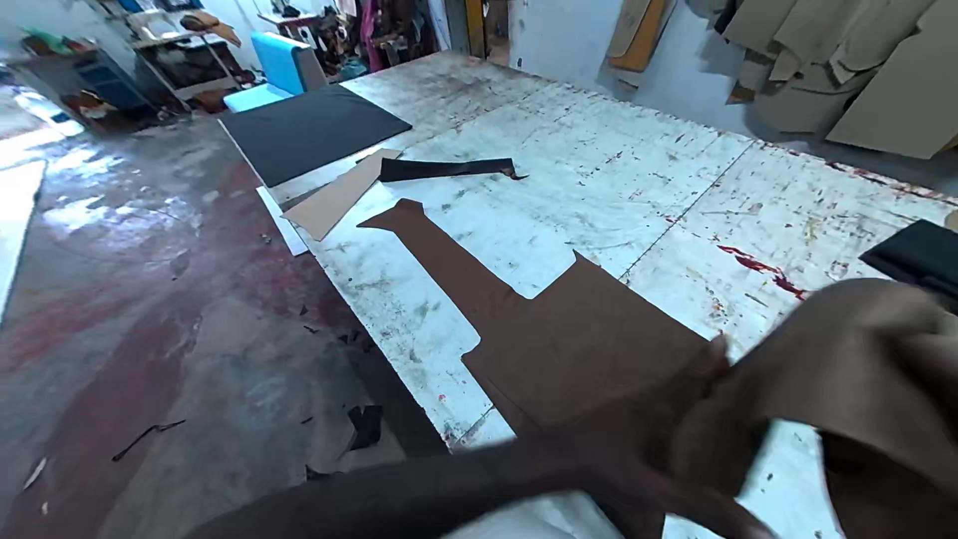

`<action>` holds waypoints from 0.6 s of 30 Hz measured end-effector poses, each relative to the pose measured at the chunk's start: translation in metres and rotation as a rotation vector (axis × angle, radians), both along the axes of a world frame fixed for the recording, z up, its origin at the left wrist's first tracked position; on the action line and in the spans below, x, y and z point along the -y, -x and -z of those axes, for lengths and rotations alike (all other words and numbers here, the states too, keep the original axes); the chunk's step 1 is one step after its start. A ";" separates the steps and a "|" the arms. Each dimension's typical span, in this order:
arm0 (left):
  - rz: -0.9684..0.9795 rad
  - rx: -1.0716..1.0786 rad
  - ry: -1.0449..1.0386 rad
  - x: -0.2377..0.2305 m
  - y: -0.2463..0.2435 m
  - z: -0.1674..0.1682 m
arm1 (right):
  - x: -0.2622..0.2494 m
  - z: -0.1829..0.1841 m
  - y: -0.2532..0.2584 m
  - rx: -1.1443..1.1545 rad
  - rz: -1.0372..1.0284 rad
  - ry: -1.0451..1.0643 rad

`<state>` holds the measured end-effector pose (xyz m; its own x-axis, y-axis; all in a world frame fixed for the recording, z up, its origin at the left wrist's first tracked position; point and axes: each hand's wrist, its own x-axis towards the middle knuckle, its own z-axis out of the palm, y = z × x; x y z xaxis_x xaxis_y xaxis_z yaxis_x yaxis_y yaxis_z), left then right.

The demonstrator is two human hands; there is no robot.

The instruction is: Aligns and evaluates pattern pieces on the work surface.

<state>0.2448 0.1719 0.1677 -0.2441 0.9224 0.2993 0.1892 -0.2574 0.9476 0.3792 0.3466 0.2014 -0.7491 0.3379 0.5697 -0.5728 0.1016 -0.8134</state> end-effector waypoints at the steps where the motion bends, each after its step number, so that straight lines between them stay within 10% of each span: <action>1: -0.116 0.190 -0.125 -0.006 -0.017 -0.007 | 0.008 -0.001 0.015 0.034 -0.032 -0.070; 4: -0.503 0.342 -0.095 -0.010 -0.016 -0.028 | 0.015 0.004 0.037 0.012 0.091 -0.190; 7: -0.463 0.319 -0.075 0.002 0.011 -0.057 | -0.023 0.036 0.050 -0.053 0.233 -0.203; 11: -0.330 0.432 -0.153 0.001 0.043 -0.116 | -0.015 0.123 0.059 0.305 -0.036 0.282; 18: -0.397 0.502 -0.348 0.001 0.152 -0.156 | 0.012 0.190 0.084 0.520 -0.435 0.219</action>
